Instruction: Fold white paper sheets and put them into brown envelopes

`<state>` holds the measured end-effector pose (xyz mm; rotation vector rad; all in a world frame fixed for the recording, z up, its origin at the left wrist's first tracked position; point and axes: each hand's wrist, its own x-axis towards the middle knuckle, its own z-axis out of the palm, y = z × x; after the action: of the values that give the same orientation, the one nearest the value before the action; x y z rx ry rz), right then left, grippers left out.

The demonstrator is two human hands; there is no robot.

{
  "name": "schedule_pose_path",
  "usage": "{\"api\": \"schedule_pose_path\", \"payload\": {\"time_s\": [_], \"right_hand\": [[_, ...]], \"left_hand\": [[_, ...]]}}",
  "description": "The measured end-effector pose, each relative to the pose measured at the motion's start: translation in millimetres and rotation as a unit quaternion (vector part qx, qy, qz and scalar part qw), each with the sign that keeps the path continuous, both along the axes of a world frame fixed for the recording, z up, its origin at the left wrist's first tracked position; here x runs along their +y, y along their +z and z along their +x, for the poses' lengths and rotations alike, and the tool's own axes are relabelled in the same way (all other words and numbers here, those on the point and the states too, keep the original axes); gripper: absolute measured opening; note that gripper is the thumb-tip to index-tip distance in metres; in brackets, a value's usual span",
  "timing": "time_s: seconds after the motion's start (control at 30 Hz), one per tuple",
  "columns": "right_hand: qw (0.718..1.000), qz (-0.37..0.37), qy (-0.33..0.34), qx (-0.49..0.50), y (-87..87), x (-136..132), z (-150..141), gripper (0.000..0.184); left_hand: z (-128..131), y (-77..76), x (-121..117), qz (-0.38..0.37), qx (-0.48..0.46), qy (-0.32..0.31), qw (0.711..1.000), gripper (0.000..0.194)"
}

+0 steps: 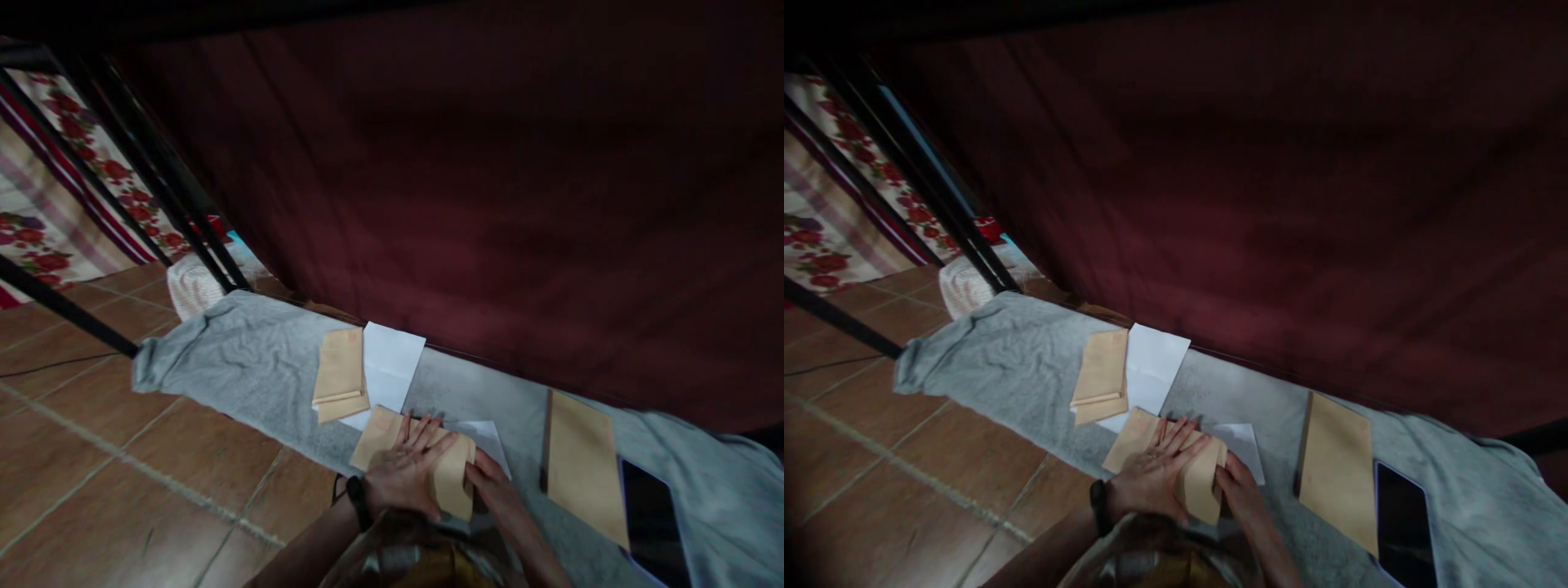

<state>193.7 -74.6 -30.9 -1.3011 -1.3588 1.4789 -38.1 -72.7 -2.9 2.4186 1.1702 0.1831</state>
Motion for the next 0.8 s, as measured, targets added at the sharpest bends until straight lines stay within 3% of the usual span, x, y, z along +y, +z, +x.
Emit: {"api": "schedule_pose_path", "payload": {"time_s": [0.17,0.33,0.57,0.8], "right_hand": [[0.998,0.01,-0.031,-0.049,1.0,2.5,8.5,0.03],[0.994,0.018,-0.066,-0.082,-0.9,3.2,12.3,0.028],[0.983,0.098,-0.096,-0.122,-3.8,-2.2,18.1,0.025],[0.919,0.209,-0.138,-0.306,7.2,-19.2,13.6,0.02]], "left_hand": [[5.4,-4.5,0.8,0.01,-0.002,-0.004,1.0,0.129],[9.8,-4.6,-4.0,0.03,-0.01,0.009,0.999,0.125],[20.1,-3.1,-9.2,0.103,-0.017,0.019,0.994,0.116],[29.8,-7.7,-9.4,0.141,0.015,0.038,0.989,0.118]]}}
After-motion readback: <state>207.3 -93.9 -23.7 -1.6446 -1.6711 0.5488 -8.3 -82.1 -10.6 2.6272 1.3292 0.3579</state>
